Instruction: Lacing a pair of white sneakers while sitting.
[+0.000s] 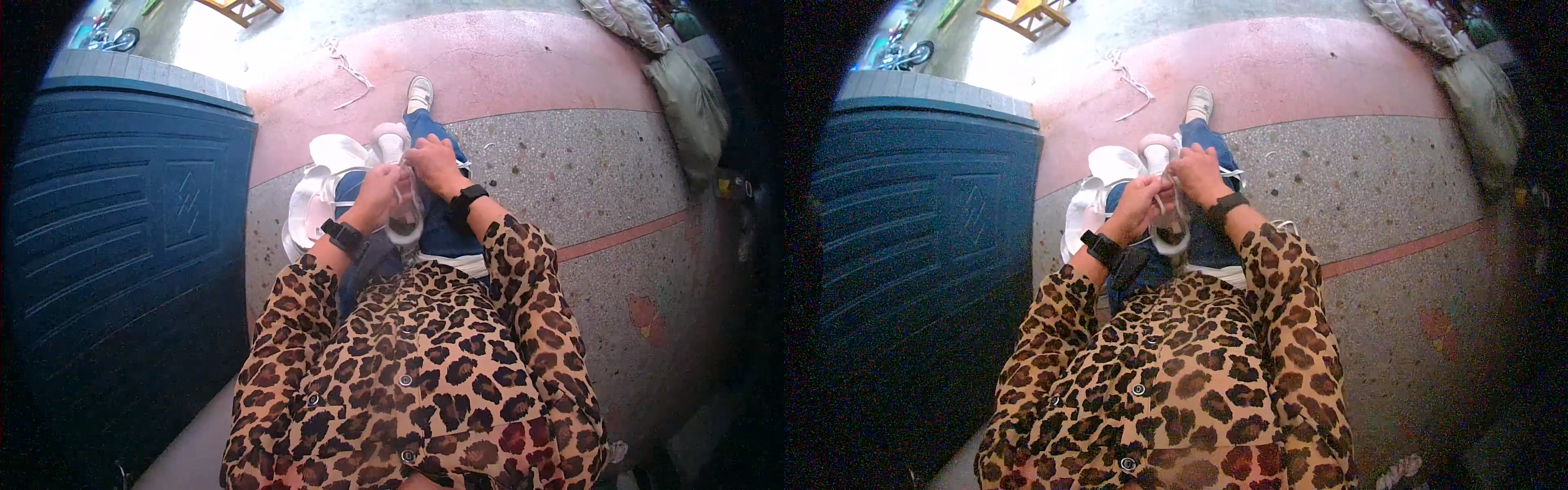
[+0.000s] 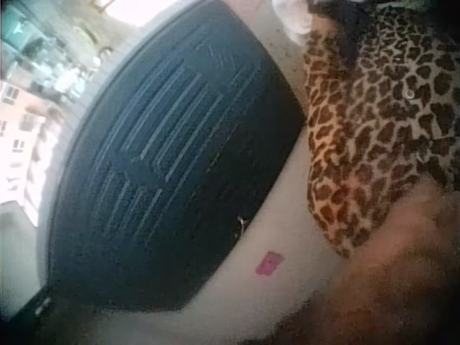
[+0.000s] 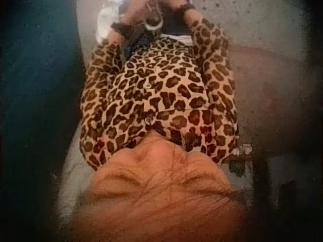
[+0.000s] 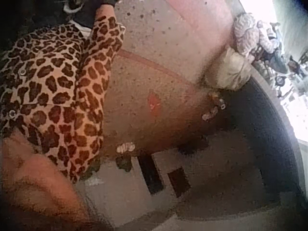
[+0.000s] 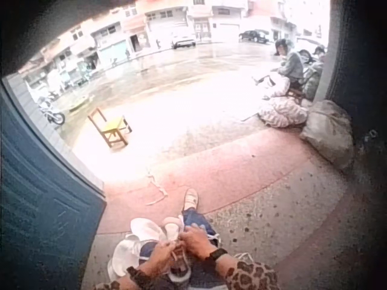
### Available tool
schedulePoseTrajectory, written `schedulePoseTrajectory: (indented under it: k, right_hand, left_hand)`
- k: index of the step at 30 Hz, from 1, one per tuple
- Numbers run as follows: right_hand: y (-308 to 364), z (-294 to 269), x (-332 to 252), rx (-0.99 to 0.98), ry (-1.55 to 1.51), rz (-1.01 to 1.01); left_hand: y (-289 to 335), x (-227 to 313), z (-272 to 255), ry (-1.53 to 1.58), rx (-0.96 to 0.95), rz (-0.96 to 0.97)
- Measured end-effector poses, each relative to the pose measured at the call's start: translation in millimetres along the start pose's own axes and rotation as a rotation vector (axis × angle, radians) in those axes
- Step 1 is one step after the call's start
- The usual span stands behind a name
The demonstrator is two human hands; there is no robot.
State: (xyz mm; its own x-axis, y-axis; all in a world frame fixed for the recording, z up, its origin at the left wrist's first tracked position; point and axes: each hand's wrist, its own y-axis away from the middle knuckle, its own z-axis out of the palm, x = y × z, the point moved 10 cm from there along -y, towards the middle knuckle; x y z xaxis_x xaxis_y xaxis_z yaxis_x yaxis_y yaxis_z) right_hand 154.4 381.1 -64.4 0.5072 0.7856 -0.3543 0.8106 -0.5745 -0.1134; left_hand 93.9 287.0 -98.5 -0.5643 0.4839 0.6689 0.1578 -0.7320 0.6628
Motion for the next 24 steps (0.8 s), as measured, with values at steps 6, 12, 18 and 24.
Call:
schedulePoseTrajectory:
  k: [6,12,18,24]
  right_hand:
    - [8.9,1.8,-3.9,0.013,0.101,0.054]
    - [9.3,2.9,-10.0,-0.189,0.073,0.003]
    - [2.3,5.2,1.7,-0.274,-0.017,-0.028]
    - [6.1,2.1,-2.0,-0.221,-0.081,-0.119]
  left_hand:
    - [8.3,35.3,-47.8,-0.465,0.169,0.139]
    - [-4.8,46.4,-33.3,-1.170,0.245,0.495]
    - [-1.7,45.9,3.3,-1.421,0.388,0.468]
    - [7.0,39.1,22.1,-1.723,0.392,0.739]
